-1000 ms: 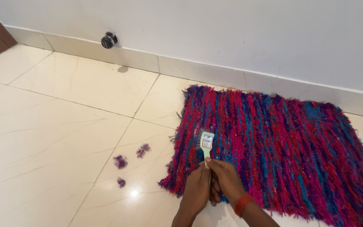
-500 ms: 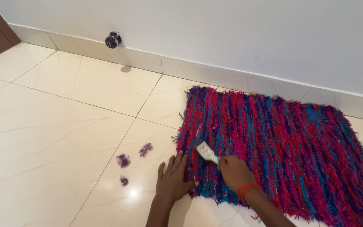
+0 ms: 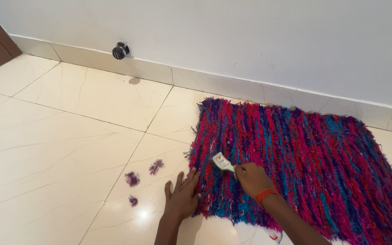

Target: The person brushes a colorful shag rug with a hand brush, periodically picking off lint and debris by hand while sitting on the floor.

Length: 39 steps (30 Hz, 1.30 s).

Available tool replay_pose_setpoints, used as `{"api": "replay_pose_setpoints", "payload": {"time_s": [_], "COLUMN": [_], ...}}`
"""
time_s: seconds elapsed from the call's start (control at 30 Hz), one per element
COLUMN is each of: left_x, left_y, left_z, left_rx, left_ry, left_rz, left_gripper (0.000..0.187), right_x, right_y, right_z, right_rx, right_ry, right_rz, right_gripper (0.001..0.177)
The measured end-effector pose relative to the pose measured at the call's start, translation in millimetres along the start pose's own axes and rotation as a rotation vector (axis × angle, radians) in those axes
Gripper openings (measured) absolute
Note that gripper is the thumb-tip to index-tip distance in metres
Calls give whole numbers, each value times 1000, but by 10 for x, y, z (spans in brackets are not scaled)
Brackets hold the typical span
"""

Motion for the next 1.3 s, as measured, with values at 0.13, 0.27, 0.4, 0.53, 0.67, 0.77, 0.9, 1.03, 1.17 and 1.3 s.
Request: {"api": "replay_pose_setpoints", "payload": {"time_s": [0.13,0.27,0.4,0.53,0.67,0.77,0.9,1.03,1.17,1.3], "left_x": [18,12,-20,-19,-42,-23,75,101,48,-2], "left_y": [-1,-32,-111,-332,-345,-265,-203,-173,-267,-350], "left_z": [9,-16,17,24,-16,-86,-171,-239,-218,-156], "left_rx": [10,21,75,99,-9,2,19,34,56,99], "left_ry": [-33,-56,-98,-222,-163,-79,-141,-188,-200,-189], "left_rz": [-26,-30,-28,-168,-211,-163,-216,-233,-213,-159], "left_gripper": [74,73,71,73,69,76,71,69,74,86], "right_x": [-458,-841,-535,118,168,-337,-836,-580,-14,93], "right_y": [-84,-82,-290,-313,-250,-212,-224,-300,-433,-440], "right_z": [-123,-57,65,218,11,-60,17,217,325,182], "right_rx": [-29,-24,-25,77,-84,-41,-107,-115,-43,-12], "right_ry": [82,116,201,-100,-18,7,151,216,26,-29], "right_rz": [16,111,25,-8,-2,0,-4,123,-74,-29], "right_gripper": [41,41,41,51,47,42,38,39,44,44]}}
Point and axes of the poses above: each hand's wrist, its own x-axis towards the middle knuckle, its own z-axis out of the back of the hand, y = z × x, the point moved 7 cm from there along x, towards the middle knuckle, and after that the axes turned 8 degrees about -x, right-handed, at the moved point
